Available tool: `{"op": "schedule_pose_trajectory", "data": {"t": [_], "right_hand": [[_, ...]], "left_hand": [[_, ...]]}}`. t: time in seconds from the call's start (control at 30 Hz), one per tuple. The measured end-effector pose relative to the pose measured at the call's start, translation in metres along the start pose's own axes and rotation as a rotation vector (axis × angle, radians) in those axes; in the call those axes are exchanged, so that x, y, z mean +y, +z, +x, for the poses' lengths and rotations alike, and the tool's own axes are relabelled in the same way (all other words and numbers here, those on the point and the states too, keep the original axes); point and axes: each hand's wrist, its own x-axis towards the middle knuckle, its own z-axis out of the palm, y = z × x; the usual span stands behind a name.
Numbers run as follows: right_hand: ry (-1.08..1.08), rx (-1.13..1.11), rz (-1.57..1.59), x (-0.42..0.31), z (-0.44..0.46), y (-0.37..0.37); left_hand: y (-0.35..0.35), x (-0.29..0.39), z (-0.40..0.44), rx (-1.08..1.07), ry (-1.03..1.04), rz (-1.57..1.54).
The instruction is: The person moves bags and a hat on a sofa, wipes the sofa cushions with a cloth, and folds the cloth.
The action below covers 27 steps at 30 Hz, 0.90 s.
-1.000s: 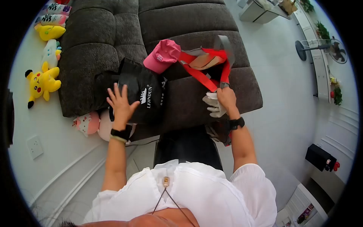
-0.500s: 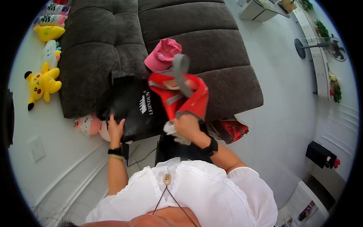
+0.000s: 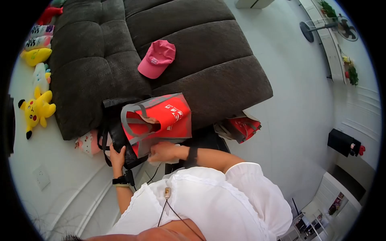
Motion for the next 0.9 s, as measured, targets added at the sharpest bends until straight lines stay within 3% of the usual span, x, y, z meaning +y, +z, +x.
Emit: {"op": "schedule_pose_trajectory", "data": {"t": [0.07, 0.1, 0.13, 0.17, 0.2, 0.3, 0.43, 0.5, 0.53, 0.6, 0.7, 0.77, 0.83, 0.9], "right_hand": [[-0.134, -0.149, 0.105, 0.036, -0.022, -0.026], [0.008, -0.255, 0.211, 0.044, -0.042, -0.052], [-0.118, -0.245, 0.336, 0.071, -0.062, -0.074], [-0.028, -0.182, 0.482, 0.089, -0.089, -0.100], [0.205, -0.030, 0.514, 0.096, -0.121, -0.130], [0.307, 0.778, 1.195, 0.182, -0.189, -0.174], [0.234, 1.135, 0.731, 0.241, -0.203, -0.201], [0.441, 1.196, 0.027, 0.275, -0.156, -0.181], [0.403, 1.083, 0.072, 0.266, -0.132, -0.177], [0.299, 0.874, -0.251, 0.264, -0.077, -0.145], [0.022, 0.542, -0.459, 0.246, -0.042, -0.108], [-0.085, 0.603, -0.576, 0.263, -0.042, -0.103], [0.023, 0.522, -0.640, 0.306, -0.082, -0.137], [0.373, 0.673, -0.906, 0.340, -0.157, -0.193]], "left_hand": [[-0.011, 0.016, -0.002, -0.031, -0.052, -0.005], [-0.014, 0.020, -0.003, -0.046, -0.079, -0.005], [-0.012, 0.006, 0.000, -0.050, -0.074, -0.006], [-0.014, 0.006, -0.002, -0.040, -0.057, 0.002], [-0.016, 0.007, -0.004, -0.032, -0.038, 0.010], [-0.019, 0.006, -0.004, -0.020, -0.024, 0.050], [-0.046, 0.056, -0.007, -0.005, -0.041, 0.054], [-0.059, 0.055, -0.002, 0.042, -0.028, 0.119], [-0.065, 0.060, -0.001, 0.097, 0.011, 0.178], [-0.081, 0.076, -0.001, 0.217, 0.080, 0.298], [-0.099, 0.104, -0.006, 0.173, 0.007, 0.189], [-0.100, 0.116, -0.008, 0.087, -0.046, 0.044], [-0.102, 0.094, -0.008, 0.020, -0.087, -0.046], [-0.098, 0.064, -0.010, 0.067, -0.080, 0.056]]}}
